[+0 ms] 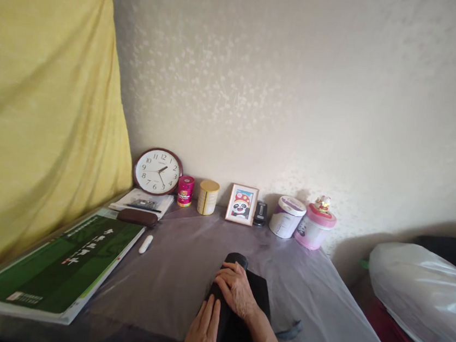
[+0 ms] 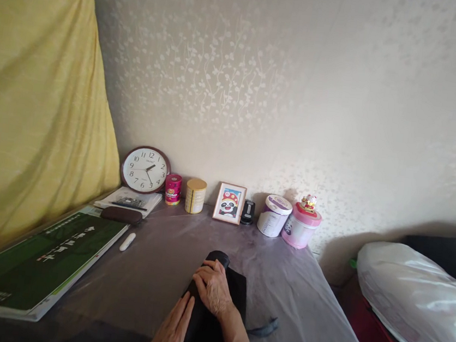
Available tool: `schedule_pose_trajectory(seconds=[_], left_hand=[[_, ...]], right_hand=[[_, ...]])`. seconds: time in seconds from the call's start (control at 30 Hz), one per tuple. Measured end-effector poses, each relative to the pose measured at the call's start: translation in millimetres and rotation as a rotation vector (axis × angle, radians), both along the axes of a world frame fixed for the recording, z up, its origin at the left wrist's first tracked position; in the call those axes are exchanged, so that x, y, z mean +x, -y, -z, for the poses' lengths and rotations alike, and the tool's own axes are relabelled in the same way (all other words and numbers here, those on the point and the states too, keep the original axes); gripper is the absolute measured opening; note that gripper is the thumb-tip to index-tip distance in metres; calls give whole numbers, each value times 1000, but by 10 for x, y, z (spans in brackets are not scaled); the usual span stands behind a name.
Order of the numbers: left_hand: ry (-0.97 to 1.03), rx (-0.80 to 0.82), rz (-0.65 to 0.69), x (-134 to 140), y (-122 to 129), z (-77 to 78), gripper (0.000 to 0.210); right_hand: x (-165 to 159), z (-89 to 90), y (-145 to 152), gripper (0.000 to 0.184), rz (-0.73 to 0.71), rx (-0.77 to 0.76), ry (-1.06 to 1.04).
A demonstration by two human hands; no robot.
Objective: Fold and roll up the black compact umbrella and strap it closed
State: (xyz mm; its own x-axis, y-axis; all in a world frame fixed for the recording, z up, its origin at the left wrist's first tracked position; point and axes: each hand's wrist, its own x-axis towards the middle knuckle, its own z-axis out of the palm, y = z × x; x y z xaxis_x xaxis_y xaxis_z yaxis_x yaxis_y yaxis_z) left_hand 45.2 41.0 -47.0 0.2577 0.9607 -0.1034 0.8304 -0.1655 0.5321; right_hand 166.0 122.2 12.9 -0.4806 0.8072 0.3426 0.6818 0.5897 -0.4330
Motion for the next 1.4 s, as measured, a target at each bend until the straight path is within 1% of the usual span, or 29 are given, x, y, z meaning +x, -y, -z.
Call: schedule_pose_trajectory(seconds=[0.1, 0.2, 0.3, 0.4, 0.47, 0.53, 0.63, 0.67, 0.73, 0.77, 0.8, 0.87, 0.93, 1.0, 1.1, 1.17, 1.27, 1.33, 1.4], left_hand=[[-28, -66, 10, -5, 20, -159, 94], [-32, -114, 18, -24, 41, -297, 95], [-44, -130, 27, -32, 42, -351, 99], [-72, -151, 29, -29, 35, -337, 101], [-85, -151, 31, -34, 47, -318, 101], [-50, -107, 34, -52, 81, -310, 100], [25, -34, 48, -89, 155, -331, 97], [44, -19, 56, -100, 176, -340, 95], [64, 5, 67, -113, 206, -350, 93], [70, 20, 65, -116, 215, -349, 93], [75, 37, 61, -116, 221, -343, 92], [73, 66, 56, -113, 226, -327, 91], [57, 84, 57, -110, 231, -315, 89], [40, 93, 51, -108, 241, -314, 88], [40, 90, 40, -107, 258, -322, 88], [51, 84, 35, -103, 265, -330, 88], [59, 71, 23, -94, 268, -350, 89], [47, 59, 13, -88, 270, -375, 89], [31, 48, 6, -81, 272, -401, 89]], right_hand=[[40, 64, -199, 33, 46, -7, 33], [61, 102, -380, 34, 125, -22, 44], [77, 111, -525, 33, 180, -3, 87], [145, 83, -605, 31, 319, 32, 137], [266, 51, -589, 31, 442, 47, 140], [457, 34, -492, 32, 545, 60, 134], [800, 95, -213, 31, 657, 73, 169], [901, 143, -103, 31, 692, 96, 235], [1045, 265, 105, 32, 689, 113, 346], [1082, 326, 192, 33, 687, 103, 357], [1095, 378, 265, 33, 674, 87, 343], [1054, 433, 368, 29, 675, 17, 242], [956, 408, 430, 27, 723, -84, 118], [840, 323, 472, 32, 787, -150, 50], [708, 181, 516, 34, 830, -149, 63], [667, 134, 526, 33, 828, -139, 79], [657, 138, 490, 31, 792, -126, 46], [655, 145, 435, 31, 763, -123, -27], [637, 123, 366, 30, 722, -140, -146]])
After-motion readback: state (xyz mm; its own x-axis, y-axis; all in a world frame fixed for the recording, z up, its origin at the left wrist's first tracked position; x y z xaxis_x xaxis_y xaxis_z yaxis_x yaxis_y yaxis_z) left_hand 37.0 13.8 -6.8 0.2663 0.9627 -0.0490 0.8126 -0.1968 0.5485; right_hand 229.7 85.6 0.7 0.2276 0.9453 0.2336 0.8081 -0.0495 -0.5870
